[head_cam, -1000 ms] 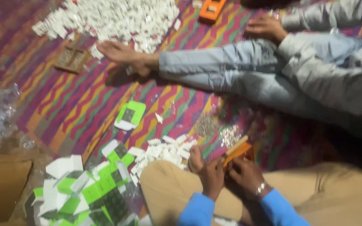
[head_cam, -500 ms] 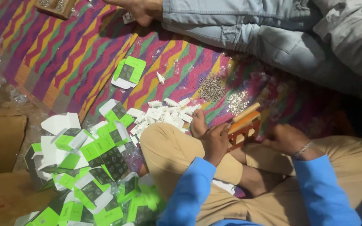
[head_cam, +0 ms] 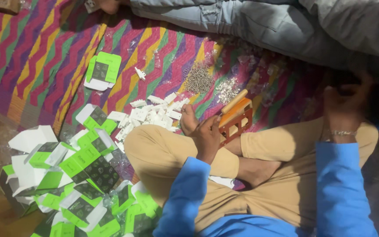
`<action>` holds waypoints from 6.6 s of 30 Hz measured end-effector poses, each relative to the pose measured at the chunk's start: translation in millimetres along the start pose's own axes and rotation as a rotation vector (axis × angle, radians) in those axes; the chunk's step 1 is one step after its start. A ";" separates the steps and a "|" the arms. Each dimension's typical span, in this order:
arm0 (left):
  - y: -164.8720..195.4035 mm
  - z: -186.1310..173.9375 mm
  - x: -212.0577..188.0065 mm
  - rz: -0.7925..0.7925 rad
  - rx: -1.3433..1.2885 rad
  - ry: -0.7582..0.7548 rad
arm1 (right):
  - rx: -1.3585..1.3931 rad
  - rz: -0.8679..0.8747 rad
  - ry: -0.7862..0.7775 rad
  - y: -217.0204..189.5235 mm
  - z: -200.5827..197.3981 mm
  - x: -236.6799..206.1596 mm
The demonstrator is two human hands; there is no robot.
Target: The person sits on the floor and uses a screwdriver to fasten screws into a small wooden switchboard frame. They then insert a white plastic switch module into the frame and secure it by hand.
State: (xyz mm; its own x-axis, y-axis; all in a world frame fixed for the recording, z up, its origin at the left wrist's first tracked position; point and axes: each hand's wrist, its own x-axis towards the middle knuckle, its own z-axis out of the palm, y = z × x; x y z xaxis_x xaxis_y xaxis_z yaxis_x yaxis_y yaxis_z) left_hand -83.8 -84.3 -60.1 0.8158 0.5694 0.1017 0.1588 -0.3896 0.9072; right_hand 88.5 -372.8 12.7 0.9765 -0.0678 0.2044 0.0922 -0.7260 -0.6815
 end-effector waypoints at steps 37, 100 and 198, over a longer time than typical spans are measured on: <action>-9.6 1.0 33.2 -0.389 -0.282 -0.187 | 0.579 0.349 -0.826 -34.1 81.2 -52.3; -23.6 -3.0 13.1 -0.354 -0.766 0.129 | 0.617 -0.313 -0.455 -20.7 26.8 -88.7; -85.2 -241.7 111.5 -0.124 0.586 0.283 | 0.468 0.227 -0.296 -43.7 96.6 -52.4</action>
State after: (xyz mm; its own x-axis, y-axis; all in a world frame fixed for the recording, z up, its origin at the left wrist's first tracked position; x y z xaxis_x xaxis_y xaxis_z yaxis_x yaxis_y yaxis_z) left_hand -140.8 187.4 -27.4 0.6069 0.7726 0.1862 0.5837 -0.5924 0.5553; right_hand 52.1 -271.4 -36.1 0.9883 0.0561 -0.1416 -0.1152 -0.3328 -0.9360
